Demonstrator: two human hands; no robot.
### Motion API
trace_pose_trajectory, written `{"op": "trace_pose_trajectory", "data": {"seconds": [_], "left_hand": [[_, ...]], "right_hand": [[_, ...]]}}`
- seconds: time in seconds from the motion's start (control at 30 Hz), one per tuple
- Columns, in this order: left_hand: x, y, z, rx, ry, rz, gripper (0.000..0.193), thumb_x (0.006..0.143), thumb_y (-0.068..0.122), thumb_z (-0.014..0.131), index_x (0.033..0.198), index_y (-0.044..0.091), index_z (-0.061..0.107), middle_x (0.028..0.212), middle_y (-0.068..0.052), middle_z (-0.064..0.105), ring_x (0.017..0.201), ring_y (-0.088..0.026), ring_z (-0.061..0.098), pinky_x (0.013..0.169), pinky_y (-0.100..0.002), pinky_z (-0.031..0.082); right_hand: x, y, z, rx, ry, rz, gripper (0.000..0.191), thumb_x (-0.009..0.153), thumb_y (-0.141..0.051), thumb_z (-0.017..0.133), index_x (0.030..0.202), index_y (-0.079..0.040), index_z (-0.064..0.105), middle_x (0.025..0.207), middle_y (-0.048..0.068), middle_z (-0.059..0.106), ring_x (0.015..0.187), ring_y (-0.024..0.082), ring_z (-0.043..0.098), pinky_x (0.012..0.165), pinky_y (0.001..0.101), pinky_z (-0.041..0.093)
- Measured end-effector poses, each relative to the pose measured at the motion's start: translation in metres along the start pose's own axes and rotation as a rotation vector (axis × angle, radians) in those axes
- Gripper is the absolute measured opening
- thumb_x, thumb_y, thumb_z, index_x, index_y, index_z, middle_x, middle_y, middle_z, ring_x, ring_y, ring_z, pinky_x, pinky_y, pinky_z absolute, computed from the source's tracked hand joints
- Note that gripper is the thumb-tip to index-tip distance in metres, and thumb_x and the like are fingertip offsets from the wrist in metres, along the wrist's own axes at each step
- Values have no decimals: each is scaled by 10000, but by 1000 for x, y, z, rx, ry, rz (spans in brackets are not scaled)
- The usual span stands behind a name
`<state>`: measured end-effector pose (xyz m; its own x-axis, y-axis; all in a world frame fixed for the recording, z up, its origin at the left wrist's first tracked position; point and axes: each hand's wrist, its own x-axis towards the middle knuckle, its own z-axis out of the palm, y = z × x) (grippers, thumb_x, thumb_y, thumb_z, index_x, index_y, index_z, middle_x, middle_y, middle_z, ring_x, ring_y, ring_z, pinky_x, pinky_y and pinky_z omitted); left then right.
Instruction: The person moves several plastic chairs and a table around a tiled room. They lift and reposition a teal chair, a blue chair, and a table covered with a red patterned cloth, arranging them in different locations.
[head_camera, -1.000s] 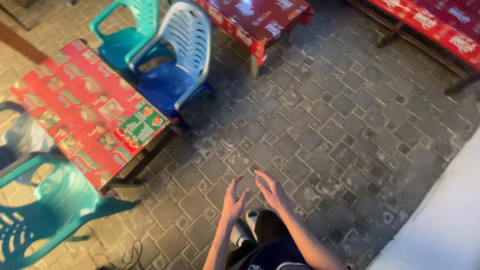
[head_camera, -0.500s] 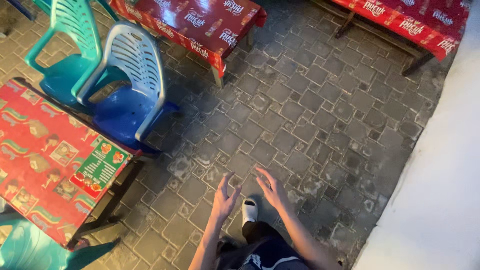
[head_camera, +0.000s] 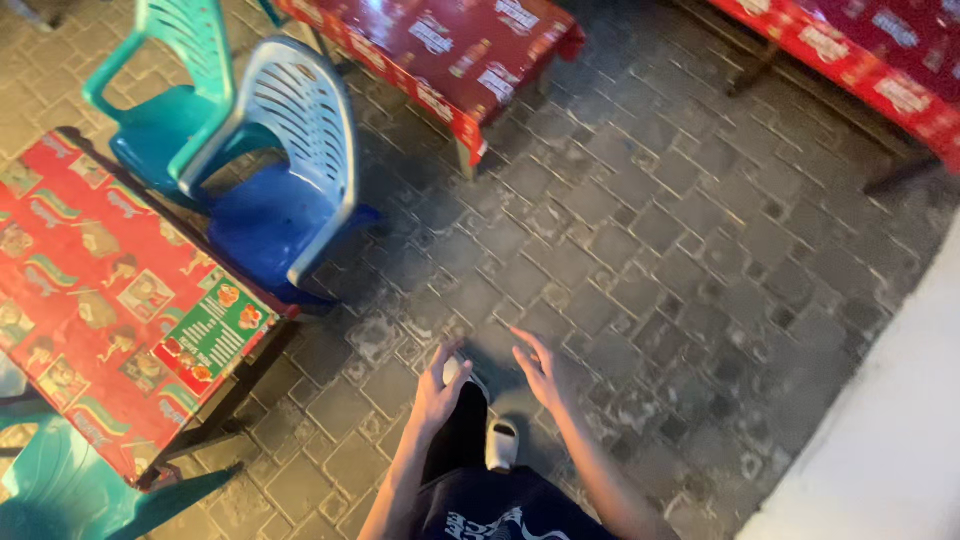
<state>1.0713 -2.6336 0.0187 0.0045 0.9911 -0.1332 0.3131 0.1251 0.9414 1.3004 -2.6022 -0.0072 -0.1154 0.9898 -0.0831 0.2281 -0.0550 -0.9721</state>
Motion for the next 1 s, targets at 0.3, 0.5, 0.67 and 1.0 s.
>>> {"op": "trace_pose_trajectory", "data": {"seconds": [0.3,0.5,0.67,1.0], "left_hand": [[92,-17,-69,-147,116,-14,516,965,249,666,1407,13,543,1400,-158,651,1333,-254,583,1097,-378,435],[144,-14,-108,-206,149,-33,497,968,241,650,1402,30,534,1400,-148,642,1355,-247,576,1094,-376,453],[154,-15,-132,-212,209,-66,503,968,243,645,1417,46,531,1417,-152,638,1364,-250,565,1109,-391,424],[155,-29,-188,-279,453,-88,513,971,236,668,1424,38,530,1410,-170,641,1379,-267,569,1122,-383,428]], "right_hand": [[105,-50,57,-157,-161,65,448,994,-368,611,1385,-149,638,1282,62,728,1151,196,717,952,364,548],[178,-90,91,-90,-260,159,458,998,-334,609,1418,-151,622,1223,100,733,1024,267,671,878,376,532],[208,-97,118,-90,-315,-87,430,1034,-331,582,1392,-96,620,1373,104,681,1242,209,635,1002,377,486],[263,-114,190,-90,-573,-49,460,1017,-344,579,1403,-96,610,1378,99,669,1280,213,624,1010,378,519]]}}
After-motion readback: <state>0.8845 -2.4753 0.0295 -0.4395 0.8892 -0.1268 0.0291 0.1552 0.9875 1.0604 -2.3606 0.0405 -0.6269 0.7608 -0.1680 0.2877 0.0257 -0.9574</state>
